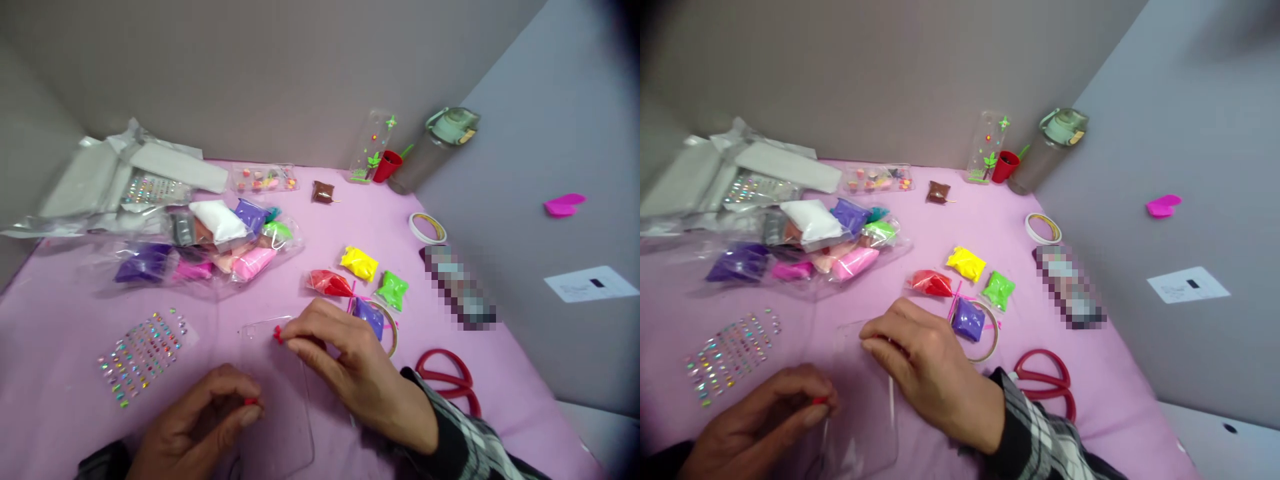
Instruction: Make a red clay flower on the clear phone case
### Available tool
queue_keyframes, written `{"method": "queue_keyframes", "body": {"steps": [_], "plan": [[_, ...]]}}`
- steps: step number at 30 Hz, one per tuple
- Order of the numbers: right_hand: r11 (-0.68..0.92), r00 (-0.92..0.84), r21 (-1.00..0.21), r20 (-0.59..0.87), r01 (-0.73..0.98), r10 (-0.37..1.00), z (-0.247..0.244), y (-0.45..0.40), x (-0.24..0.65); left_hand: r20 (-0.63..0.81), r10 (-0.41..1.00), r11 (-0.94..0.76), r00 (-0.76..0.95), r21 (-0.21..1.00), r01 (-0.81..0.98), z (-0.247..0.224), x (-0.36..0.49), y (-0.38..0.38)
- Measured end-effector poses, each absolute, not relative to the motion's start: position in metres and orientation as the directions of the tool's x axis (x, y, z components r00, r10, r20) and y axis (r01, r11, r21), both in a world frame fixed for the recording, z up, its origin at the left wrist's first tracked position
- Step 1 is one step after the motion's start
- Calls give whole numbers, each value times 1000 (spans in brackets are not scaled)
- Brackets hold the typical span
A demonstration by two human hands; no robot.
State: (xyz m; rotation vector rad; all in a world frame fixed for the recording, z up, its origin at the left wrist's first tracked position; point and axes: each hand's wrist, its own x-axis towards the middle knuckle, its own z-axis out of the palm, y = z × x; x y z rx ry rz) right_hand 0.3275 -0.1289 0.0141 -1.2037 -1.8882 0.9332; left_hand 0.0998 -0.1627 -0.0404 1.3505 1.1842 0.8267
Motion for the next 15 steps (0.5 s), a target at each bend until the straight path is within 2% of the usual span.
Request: {"method": "queue_keyframes", "body": {"steps": [3,5,9,15], "plan": [[301,-365,-865,150,402,919,24,-145,321,-178,956,163,233,983,86,-30,104,-157],[312,-410,-865,139,393,901,26,-156,318,-245,937,244,250,969,32,-26,106,-157],[346,-485,-862,138,371,864,22,-172,314,-338,863,376,376,926,-30,-27,110,-160],[304,-519,-916,133,261,845,8,-178,309,-360,710,466,606,884,-21,-29,113,-159]]}}
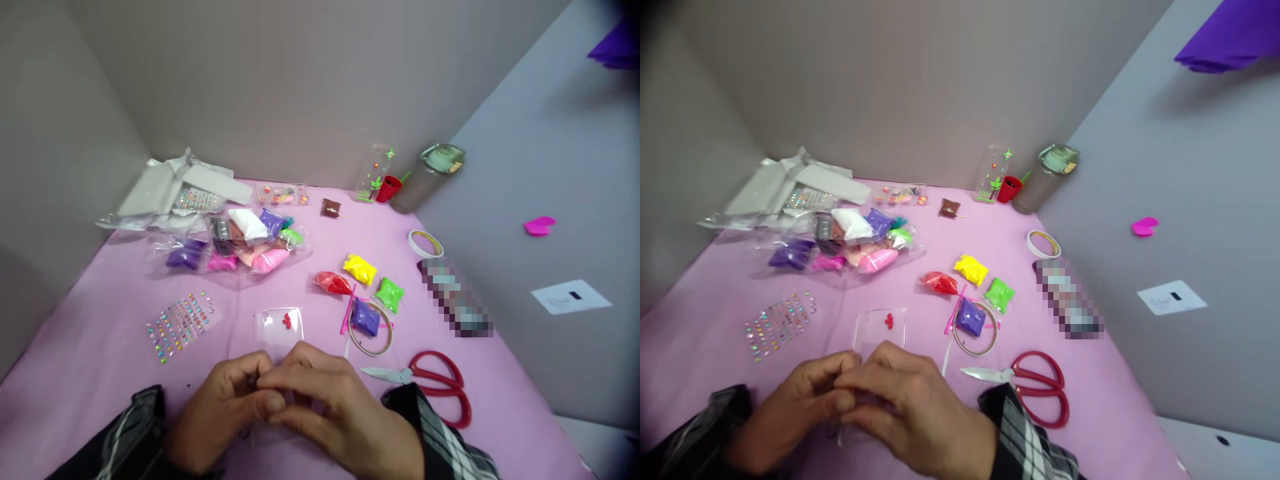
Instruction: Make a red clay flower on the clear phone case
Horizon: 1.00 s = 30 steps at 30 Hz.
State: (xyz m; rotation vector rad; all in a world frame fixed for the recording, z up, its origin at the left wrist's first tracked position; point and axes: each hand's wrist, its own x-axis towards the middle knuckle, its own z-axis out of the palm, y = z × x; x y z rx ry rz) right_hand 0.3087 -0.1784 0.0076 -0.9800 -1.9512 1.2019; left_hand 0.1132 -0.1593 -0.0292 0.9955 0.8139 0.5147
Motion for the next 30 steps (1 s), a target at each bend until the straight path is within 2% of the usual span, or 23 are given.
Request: {"method": "queue_keyframes", "body": {"steps": [5,8,12,20,30], "plan": [[217,-478,-949,85,229,874,5,-178,305,-327,724,400,607,916,16,-29,113,-159],[209,-415,-966,131,149,900,4,-177,306,-306,750,349,586,936,41,-25,112,-158],[277,-349,-946,206,167,914,-2,-177,308,-277,794,318,541,948,19,-21,111,-157],[410,-334,-880,321,240,886,-8,-178,309,-331,728,443,600,895,-44,-32,107,-155],[489,-326,-833,401,258,856,-8,-178,310,-350,727,432,590,902,2,-35,106,-155]]}}
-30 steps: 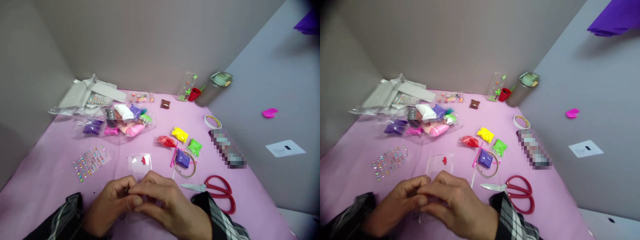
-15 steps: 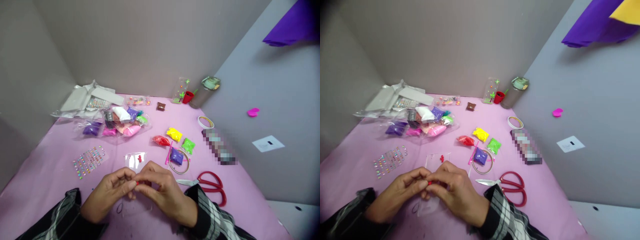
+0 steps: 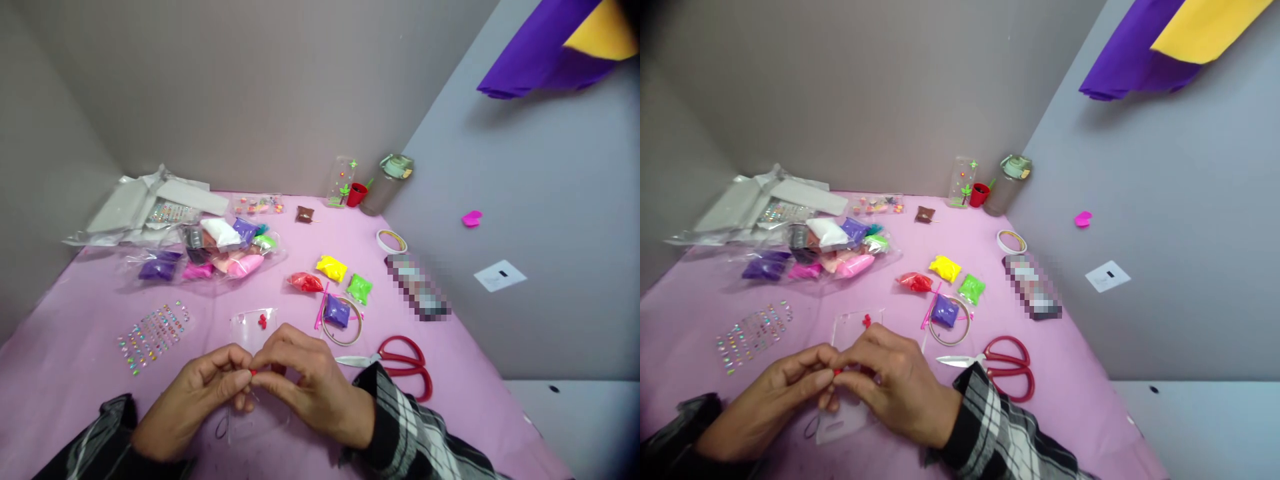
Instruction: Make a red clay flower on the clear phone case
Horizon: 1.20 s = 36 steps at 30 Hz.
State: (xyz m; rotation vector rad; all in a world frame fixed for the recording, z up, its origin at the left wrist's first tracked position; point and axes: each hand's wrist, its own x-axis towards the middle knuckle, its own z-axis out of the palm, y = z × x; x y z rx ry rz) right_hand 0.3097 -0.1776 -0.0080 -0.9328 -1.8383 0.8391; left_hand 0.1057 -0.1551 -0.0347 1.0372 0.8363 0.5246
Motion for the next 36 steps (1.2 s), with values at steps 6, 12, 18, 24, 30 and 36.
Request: {"method": "queue_keyframes", "body": {"steps": [6,12,18,24,30,36], "plan": [[480,-338,-831,382,281,860,-9,-178,311,-356,738,436,573,900,-3,-36,105,-155],[482,-340,-829,383,283,859,-6,-178,311,-347,744,424,572,906,-3,-33,105,-155],[500,-347,-827,404,258,847,-6,-177,311,-338,764,416,550,909,-19,-34,106,-156],[462,-349,-838,356,290,867,-7,-179,311,-334,760,409,557,913,-10,-35,105,-158],[473,-378,-830,353,295,856,-6,-178,313,-329,758,398,563,918,1,-38,105,-158],[483,-345,-818,376,312,860,-5,-178,311,-334,773,351,539,933,74,-32,108,-158]]}}
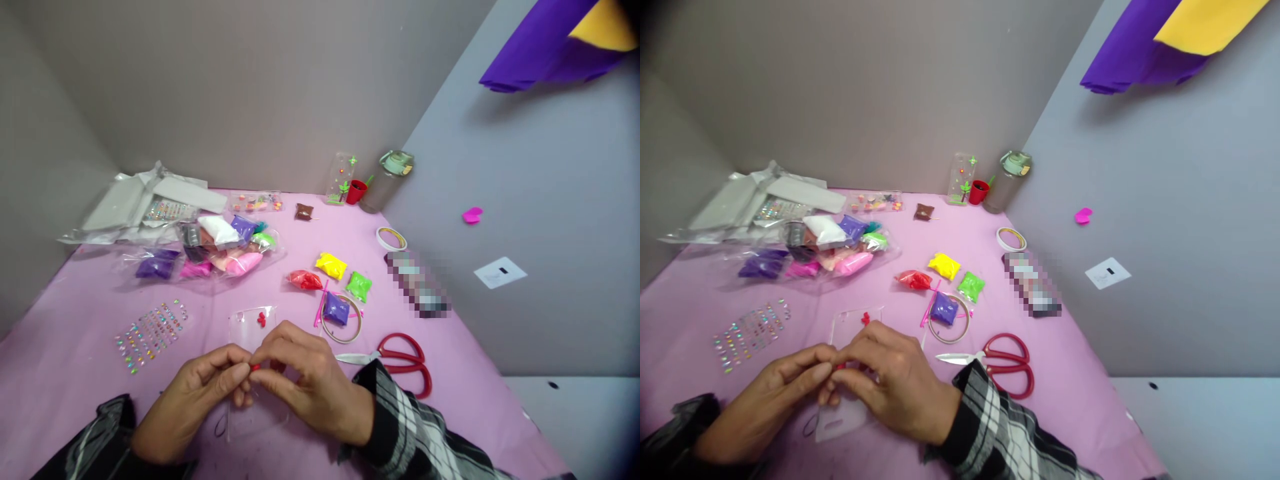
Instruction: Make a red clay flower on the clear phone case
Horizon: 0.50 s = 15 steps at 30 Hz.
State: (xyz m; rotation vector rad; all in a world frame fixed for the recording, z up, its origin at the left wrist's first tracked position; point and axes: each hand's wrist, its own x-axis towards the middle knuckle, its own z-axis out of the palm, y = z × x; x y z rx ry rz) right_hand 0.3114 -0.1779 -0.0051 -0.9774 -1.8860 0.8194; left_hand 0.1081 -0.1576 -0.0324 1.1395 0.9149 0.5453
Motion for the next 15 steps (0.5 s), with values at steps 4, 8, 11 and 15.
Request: {"method": "queue_keyframes", "body": {"steps": [4,8,11,15], "plan": [[456,-335,-835,353,308,873,0,-178,311,-324,802,330,502,941,79,-31,110,-158],[328,-316,-913,245,243,917,5,-176,311,-239,879,192,414,969,152,-30,106,-160],[102,-295,-987,60,127,954,5,-175,310,-131,920,66,369,981,184,-31,104,-164],[-159,-341,-986,-135,-43,930,0,-174,308,-56,965,18,257,989,147,-27,110,-172]]}}
